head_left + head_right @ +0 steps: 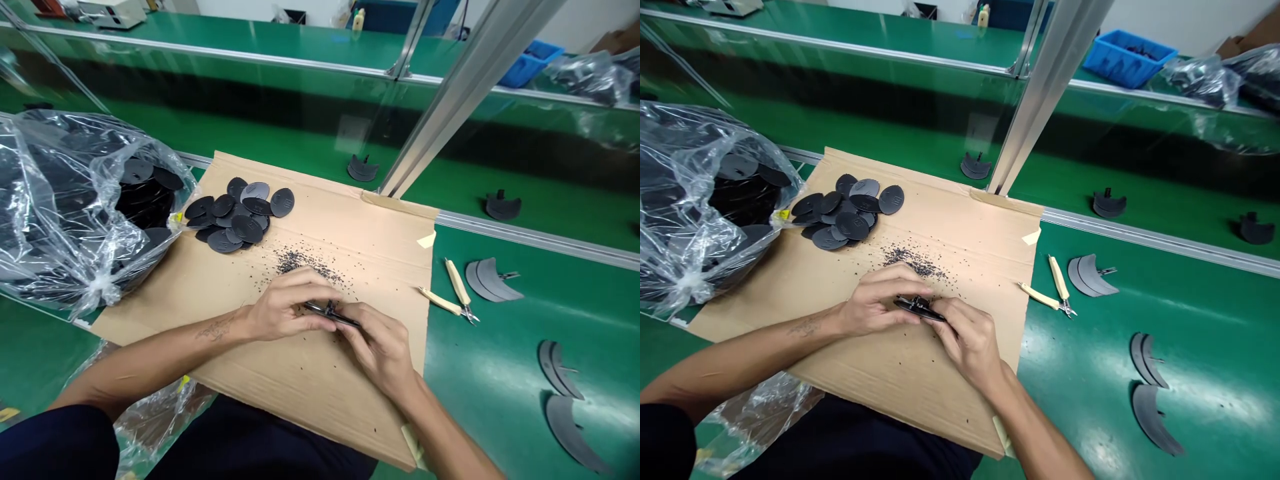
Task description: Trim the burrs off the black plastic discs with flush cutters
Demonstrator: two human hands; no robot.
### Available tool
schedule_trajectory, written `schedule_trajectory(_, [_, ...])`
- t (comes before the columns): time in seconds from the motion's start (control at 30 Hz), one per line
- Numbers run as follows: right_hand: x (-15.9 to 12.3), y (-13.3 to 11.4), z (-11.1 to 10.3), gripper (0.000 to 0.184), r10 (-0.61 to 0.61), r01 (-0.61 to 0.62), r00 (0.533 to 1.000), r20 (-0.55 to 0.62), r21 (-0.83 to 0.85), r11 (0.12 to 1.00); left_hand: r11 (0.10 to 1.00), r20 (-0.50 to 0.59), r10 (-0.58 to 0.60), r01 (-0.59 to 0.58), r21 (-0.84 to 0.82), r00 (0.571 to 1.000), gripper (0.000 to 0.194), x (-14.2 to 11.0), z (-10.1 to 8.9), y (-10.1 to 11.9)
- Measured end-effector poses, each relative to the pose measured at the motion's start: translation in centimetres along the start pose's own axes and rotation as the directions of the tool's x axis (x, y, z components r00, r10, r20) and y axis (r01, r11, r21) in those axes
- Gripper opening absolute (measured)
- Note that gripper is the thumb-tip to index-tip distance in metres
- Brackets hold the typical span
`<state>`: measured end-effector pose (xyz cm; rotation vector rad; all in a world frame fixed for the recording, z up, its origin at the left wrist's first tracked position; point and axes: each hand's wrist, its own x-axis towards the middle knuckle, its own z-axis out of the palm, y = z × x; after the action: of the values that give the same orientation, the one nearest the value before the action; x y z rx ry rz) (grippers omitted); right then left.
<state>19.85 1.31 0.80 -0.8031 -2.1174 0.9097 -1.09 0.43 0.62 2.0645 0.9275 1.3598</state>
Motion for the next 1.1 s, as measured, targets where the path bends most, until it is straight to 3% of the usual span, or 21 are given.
schedule_trajectory(0.2, [0.0,0.2,0.0,0.021,-0.040,0.041,0.999,0.016,-0.083,0.996,0.997,0.044,0.077,-0.078,0.020,0.996,0.025,-0.2,0.1,-0.3])
schedule_trajectory(0.3, [0.0,0.5,-0.1,0.023,-0.140,0.139,0.990,0.000,-0.143,0.980,0.991,0.052,0.119,-0.121,0.055,0.992,0.025,-0.3,0.0,-0.4])
schedule_trajectory(0.43, [-0.1,0.6,0.0,0.029,-0.216,0.214,0.976,0.011,-0.177,0.961,0.996,0.017,0.086,-0.086,0.012,0.996,0.028,-0.2,0.0,-0.2])
schedule_trajectory(0.57, [-0.2,0.5,0.0,0.030,-0.230,0.227,0.973,0.004,-0.176,0.958,0.994,0.000,0.106,-0.106,-0.013,0.994,0.034,0.0,0.0,0.2])
schedule_trajectory(0.87, [-0.2,0.4,0.1,0.027,-0.258,0.246,0.966,-0.034,-0.209,0.946,0.999,0.041,0.050,-0.050,-0.007,0.998,0.021,-0.1,0.0,1.0])
schedule_trajectory(1.1, [0.0,0.0,-0.1,0.035,-0.146,0.146,0.989,0.027,-0.001,0.989,0.992,0.049,0.118,-0.120,0.026,0.992,0.016,-0.2,-0.2,0.9])
